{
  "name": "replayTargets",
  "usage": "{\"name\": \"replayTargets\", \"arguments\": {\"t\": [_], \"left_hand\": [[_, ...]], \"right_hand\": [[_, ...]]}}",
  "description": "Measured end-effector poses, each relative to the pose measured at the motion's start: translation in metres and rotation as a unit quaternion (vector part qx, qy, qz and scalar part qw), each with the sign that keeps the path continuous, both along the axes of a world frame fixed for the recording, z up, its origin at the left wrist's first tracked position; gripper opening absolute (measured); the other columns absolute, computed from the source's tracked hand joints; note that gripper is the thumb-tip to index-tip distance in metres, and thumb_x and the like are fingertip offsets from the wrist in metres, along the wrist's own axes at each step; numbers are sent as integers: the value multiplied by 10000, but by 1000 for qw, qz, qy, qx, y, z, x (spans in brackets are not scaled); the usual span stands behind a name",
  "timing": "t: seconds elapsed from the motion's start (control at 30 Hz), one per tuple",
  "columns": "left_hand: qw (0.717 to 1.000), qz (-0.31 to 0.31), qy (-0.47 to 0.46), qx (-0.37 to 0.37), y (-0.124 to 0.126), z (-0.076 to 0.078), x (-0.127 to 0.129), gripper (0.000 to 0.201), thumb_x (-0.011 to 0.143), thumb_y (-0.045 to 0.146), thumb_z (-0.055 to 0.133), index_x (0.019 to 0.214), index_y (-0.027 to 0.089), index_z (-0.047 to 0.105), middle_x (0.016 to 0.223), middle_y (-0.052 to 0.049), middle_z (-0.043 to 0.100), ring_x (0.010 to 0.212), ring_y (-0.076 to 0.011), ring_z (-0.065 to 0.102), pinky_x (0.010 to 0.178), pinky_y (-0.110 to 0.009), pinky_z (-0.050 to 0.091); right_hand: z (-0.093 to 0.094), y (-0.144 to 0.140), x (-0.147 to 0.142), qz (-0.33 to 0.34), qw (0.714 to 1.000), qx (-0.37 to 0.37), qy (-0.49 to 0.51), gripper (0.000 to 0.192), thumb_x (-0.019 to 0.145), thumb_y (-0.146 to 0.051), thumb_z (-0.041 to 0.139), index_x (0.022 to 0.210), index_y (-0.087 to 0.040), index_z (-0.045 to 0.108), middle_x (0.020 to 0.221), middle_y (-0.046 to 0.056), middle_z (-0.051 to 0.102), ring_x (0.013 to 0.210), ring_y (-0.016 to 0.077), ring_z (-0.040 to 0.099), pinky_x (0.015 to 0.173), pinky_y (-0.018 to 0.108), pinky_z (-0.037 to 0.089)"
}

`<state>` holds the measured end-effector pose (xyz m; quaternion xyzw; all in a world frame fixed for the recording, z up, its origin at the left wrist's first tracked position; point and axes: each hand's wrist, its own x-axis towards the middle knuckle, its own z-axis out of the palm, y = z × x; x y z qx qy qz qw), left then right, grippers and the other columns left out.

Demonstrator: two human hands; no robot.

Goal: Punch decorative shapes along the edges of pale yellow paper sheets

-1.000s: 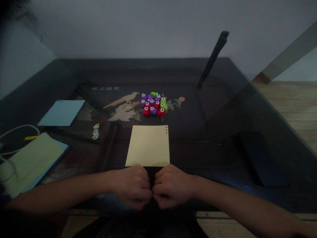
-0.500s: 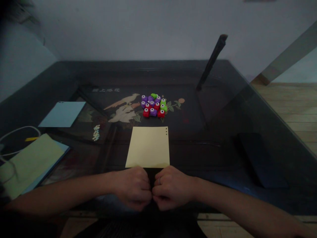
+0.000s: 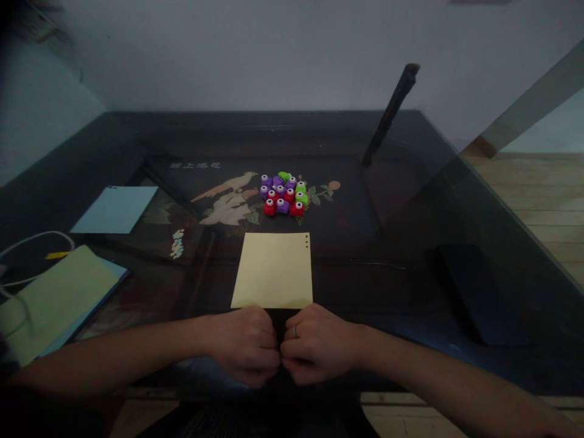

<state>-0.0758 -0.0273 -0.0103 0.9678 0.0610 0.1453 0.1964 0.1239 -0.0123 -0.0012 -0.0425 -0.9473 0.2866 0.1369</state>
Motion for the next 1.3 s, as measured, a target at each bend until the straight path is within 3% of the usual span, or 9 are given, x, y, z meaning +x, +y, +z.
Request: {"name": "replayTargets", "arguments": {"t": [0.13,0.5,1.0,1.3], "left_hand": [[1000,-5,-2,2,1,1,0,149,782,268,567,642,215,562,524,39,620,474,-136,567,402,-283,365],[1000,0,5,9,1,6,0,134,763,264,610,646,199,599,524,34,622,478,-127,557,412,-281,359],[1000,5,5,3,1,2,-1,108,745,274,624,664,203,625,531,45,623,489,-130,570,411,-285,372],[1000,1,19,23,2,8,1,123,762,279,618,672,198,631,547,39,636,481,-126,567,403,-286,382]], "right_hand": [[5,2,0,7,1000,-27,-8,196,790,-163,429,617,-195,514,532,-5,557,509,129,450,514,252,372],[-6,1,1,3,1000,4,-4,192,819,-195,463,638,-195,527,553,-14,571,510,118,456,507,258,352],[-4,-1,0,-8,1000,6,-7,181,791,-165,460,624,-191,524,541,-16,562,503,114,444,507,245,345],[-9,-2,1,-12,1000,9,-6,174,784,-169,455,623,-198,513,543,-23,557,497,112,437,504,253,326]]}}
